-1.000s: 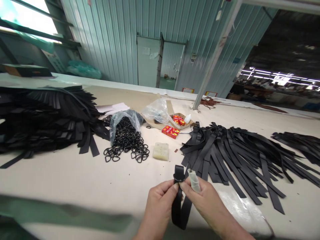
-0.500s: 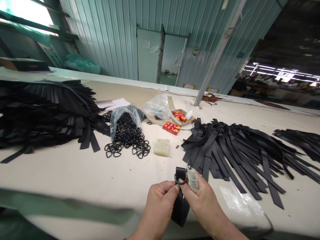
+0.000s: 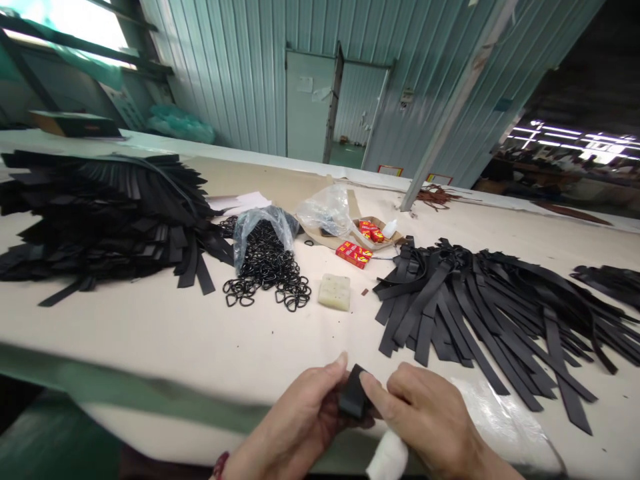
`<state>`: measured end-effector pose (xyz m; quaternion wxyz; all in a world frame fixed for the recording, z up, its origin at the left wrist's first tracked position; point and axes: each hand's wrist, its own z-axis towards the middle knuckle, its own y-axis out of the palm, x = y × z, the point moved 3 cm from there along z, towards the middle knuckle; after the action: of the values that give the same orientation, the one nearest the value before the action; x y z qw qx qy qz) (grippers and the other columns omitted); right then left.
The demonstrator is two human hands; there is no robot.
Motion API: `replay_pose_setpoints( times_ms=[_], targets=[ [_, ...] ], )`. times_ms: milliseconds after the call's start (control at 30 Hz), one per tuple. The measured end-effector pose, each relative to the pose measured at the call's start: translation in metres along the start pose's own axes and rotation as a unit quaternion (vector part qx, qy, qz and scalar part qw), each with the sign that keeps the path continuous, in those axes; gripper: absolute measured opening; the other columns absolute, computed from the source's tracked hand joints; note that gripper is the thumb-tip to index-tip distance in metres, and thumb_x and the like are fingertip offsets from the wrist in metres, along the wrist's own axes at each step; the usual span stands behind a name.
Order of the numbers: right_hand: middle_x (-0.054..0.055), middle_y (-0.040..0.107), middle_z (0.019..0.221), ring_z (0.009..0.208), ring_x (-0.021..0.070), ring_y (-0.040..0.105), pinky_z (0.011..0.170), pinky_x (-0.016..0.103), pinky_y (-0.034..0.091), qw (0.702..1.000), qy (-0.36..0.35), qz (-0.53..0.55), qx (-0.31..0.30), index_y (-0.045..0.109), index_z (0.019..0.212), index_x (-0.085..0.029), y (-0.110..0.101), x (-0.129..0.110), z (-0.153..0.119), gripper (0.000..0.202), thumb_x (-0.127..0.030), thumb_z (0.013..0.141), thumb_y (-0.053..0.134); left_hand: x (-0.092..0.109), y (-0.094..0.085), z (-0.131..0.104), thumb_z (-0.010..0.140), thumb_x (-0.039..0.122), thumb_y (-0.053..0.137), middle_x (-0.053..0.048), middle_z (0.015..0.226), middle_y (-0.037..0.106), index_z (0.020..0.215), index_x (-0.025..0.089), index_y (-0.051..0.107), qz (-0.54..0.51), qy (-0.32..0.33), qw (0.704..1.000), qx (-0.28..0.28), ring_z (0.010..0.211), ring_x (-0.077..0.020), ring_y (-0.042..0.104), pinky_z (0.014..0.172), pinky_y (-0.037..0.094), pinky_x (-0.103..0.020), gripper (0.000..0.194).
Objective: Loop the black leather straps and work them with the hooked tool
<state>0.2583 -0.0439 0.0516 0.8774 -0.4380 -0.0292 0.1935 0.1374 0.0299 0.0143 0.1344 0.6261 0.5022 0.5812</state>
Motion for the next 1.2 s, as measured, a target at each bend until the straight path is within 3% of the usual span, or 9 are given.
replay_pose_setpoints(
  times_ms=[100,200,300,433,500,633,933,1100,1200],
  targets=[
    [0.002,0.054,0.058,0.05,0.014,0.05,0.043,0.024,0.037,0.998,-0.057,-0.013,-0.037,0.055,0.114,-0.009,-0.002,-0.009,-0.001,0.034,-0.007,0.083,0.043,0.006,0.0,-0.005,0.079,0.025,0.059,-0.008,0.073,0.068,0.078,0.009,0.072,-0.008,0.038,0.999,0.009,0.069,-0.0143,0.057,0.073,0.043,-0.024,0.021],
    [0.004,0.055,0.064,0.054,0.0134,0.054,0.045,0.022,0.042,0.999,0.02,0.031,-0.018,0.05,0.118,-0.006,-0.001,-0.009,-0.002,0.037,-0.005,0.082,0.044,0.008,-0.002,-0.007,0.081,0.03,0.057,-0.01,0.076,0.068,0.084,0.008,0.071,0.038,0.061,0.997,0.043,0.074,-0.0174,0.057,0.078,0.042,-0.028,0.027],
    [0.005,0.058,0.071,0.058,0.0128,0.056,0.049,0.021,0.046,0.995,0.085,0.061,0.002,0.055,0.111,-0.01,0.005,-0.01,-0.002,0.03,-0.007,0.081,0.05,0.004,-0.005,-0.006,0.083,0.036,0.054,-0.007,0.072,0.063,0.078,0.009,0.069,0.072,0.063,0.994,0.05,0.072,-0.0159,0.052,0.074,0.04,-0.027,0.031],
    [0.005,0.059,0.069,0.058,0.014,0.057,0.05,0.023,0.047,0.997,0.068,0.035,0.022,0.06,0.098,-0.013,0.011,-0.016,0.001,0.02,-0.007,0.08,0.052,-0.003,-0.008,-0.006,0.076,0.045,0.06,0.0,0.064,0.054,0.066,0.012,0.062,0.027,0.047,0.994,0.091,0.064,-0.0124,0.044,0.063,0.036,-0.024,0.034],
    [0.005,0.059,0.069,0.058,0.0136,0.057,0.05,0.022,0.046,0.996,0.079,0.039,0.006,0.059,0.095,-0.013,0.012,-0.017,0.001,0.018,-0.007,0.081,0.05,-0.004,-0.009,-0.007,0.072,0.047,0.063,0.0,0.063,0.055,0.068,0.013,0.062,0.001,0.034,0.993,0.116,0.065,-0.014,0.046,0.064,0.037,-0.025,0.034],
    [0.001,0.053,0.064,0.054,0.0113,0.053,0.047,0.02,0.043,0.988,0.126,0.066,-0.053,0.057,0.087,-0.017,0.012,-0.017,-0.001,0.018,-0.008,0.084,0.042,-0.002,-0.007,-0.007,0.077,0.044,0.057,-0.004,0.065,0.06,0.072,0.012,0.067,0.016,0.032,0.994,0.102,0.069,-0.0173,0.051,0.068,0.038,-0.027,0.034],
    [0.001,0.051,0.062,0.05,0.0114,0.05,0.046,0.022,0.04,0.997,0.059,0.021,-0.041,0.055,0.092,-0.014,0.005,-0.019,-0.001,0.018,-0.004,0.081,0.047,0.001,-0.01,-0.006,0.082,0.036,0.052,-0.006,0.079,0.065,0.084,0.011,0.069,0.053,0.041,0.992,0.109,0.081,-0.0191,0.053,0.079,0.038,-0.031,0.03],
    [0.001,0.053,0.053,0.045,0.0126,0.049,0.041,0.024,0.038,0.997,-0.038,-0.058,-0.013,0.055,0.098,-0.01,-0.003,-0.028,0.003,0.023,-0.003,0.079,0.046,0.003,-0.007,-0.009,0.077,0.031,0.059,-0.001,0.07,0.062,0.069,0.015,0.068,0.041,0.046,0.995,0.079,0.072,-0.0147,0.05,0.07,0.04,-0.024,0.019],
    [0.001,0.055,0.05,0.043,0.0135,0.051,0.038,0.026,0.037,0.992,-0.079,-0.101,-0.017,0.057,0.098,-0.01,-0.004,-0.03,0.004,0.022,-0.003,0.079,0.046,0.005,-0.006,-0.012,0.075,0.022,0.057,-0.002,0.074,0.065,0.075,0.015,0.071,0.067,0.05,0.995,0.046,0.077,-0.0165,0.054,0.078,0.04,-0.026,0.016]
  ],
)
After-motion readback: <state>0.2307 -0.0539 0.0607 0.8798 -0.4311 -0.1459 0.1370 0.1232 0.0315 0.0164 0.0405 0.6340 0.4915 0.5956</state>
